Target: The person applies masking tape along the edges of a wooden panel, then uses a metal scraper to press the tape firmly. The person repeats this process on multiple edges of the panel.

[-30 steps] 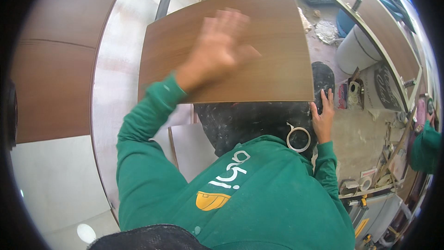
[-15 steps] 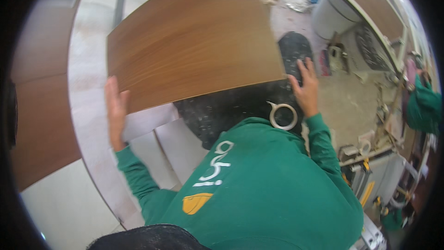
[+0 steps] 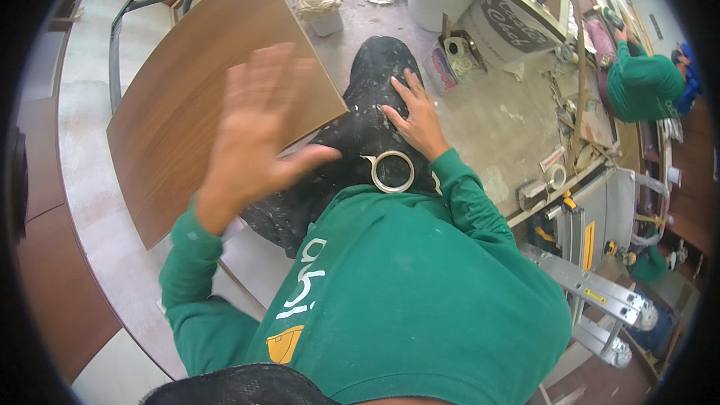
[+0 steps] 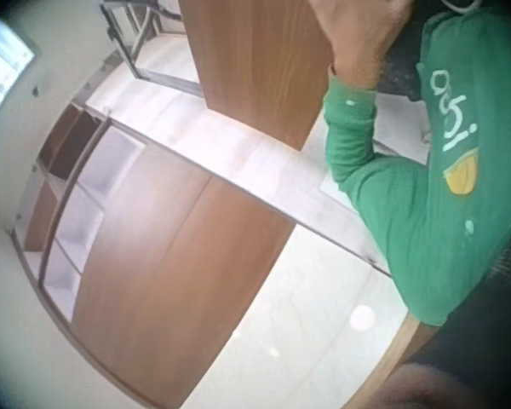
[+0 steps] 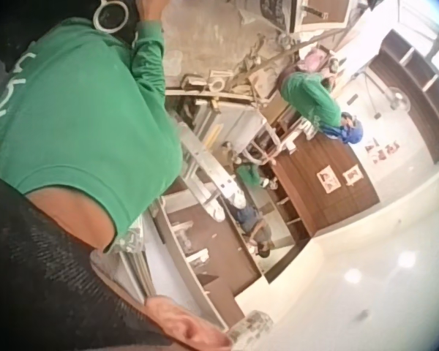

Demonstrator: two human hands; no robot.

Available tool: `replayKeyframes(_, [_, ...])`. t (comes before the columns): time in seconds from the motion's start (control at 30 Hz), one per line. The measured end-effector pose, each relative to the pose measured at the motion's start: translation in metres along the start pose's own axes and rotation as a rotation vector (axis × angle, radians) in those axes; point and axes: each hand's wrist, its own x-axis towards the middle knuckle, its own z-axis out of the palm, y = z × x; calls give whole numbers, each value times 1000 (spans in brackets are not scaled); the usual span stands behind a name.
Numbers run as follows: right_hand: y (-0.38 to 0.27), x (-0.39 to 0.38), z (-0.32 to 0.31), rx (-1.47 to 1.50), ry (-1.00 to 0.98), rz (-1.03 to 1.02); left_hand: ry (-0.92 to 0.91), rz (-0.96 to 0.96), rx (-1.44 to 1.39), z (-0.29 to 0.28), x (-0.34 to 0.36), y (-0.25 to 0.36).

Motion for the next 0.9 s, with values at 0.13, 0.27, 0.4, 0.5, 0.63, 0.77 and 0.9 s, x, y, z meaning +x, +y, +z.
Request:
replayKeyframes(0.13, [-1, -2, -5, 194, 52, -6, -32, 578, -931, 78, 38, 120])
replayKeyframes(0.27, [26, -29, -27, 564, 126, 162, 71, 590, -784, 129, 32, 147])
replayKeyframes(0.4, [0, -61, -66, 406, 189, 454, 49, 26, -976, 131, -4, 84])
replayKeyframes(0.5, [-20, -89, -79, 116, 87, 143, 45, -293, -889, 161, -59, 26])
replayKeyframes(0.63, [-46, -104, -75, -149, -267, -294, -24, -549, -1019, 176, -93, 15])
replayKeyframes(0.77, [-30, -107, -69, -206, -354, -424, -26, -486, -1059, 180, -88, 28])
replayKeyframes(0.9, [-38, -94, -97, 153, -339, -195, 26, -465, -1092, 153, -68, 31])
